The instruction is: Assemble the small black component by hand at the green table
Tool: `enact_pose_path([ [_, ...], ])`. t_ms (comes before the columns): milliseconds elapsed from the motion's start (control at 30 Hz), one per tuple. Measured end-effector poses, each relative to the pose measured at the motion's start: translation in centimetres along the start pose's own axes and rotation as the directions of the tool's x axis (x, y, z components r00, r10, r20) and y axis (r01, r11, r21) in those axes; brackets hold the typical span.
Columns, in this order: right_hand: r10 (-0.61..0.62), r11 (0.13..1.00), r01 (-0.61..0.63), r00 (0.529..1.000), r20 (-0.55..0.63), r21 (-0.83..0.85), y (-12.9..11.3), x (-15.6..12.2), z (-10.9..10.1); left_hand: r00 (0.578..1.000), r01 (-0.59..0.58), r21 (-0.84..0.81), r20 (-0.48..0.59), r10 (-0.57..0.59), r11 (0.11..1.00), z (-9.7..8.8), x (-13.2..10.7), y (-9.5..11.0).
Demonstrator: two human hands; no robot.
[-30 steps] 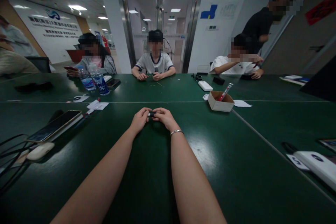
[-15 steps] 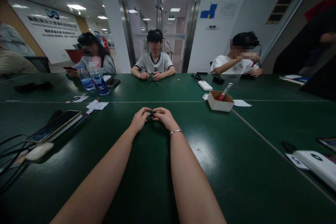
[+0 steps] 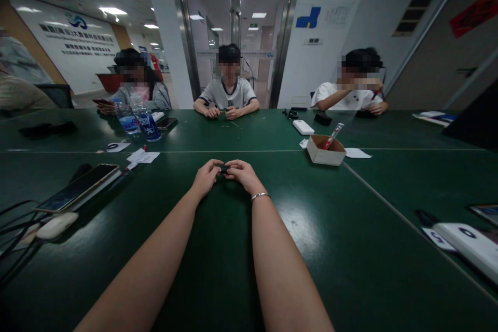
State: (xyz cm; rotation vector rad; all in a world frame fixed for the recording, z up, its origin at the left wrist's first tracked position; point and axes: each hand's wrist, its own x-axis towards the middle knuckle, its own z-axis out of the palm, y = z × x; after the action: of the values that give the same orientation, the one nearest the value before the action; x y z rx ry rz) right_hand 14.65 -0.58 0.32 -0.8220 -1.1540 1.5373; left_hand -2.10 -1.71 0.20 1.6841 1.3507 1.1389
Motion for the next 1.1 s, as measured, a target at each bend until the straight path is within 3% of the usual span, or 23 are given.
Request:
enact_pose_path([
  [1100, -0.012, 1.0, 0.012, 1.0, 0.001, -0.002, 0.03, -0.03, 0.1, 1.0, -0.007, -0.001, 0.002, 0.007, 1.0, -0.04, -0.03, 0.04],
])
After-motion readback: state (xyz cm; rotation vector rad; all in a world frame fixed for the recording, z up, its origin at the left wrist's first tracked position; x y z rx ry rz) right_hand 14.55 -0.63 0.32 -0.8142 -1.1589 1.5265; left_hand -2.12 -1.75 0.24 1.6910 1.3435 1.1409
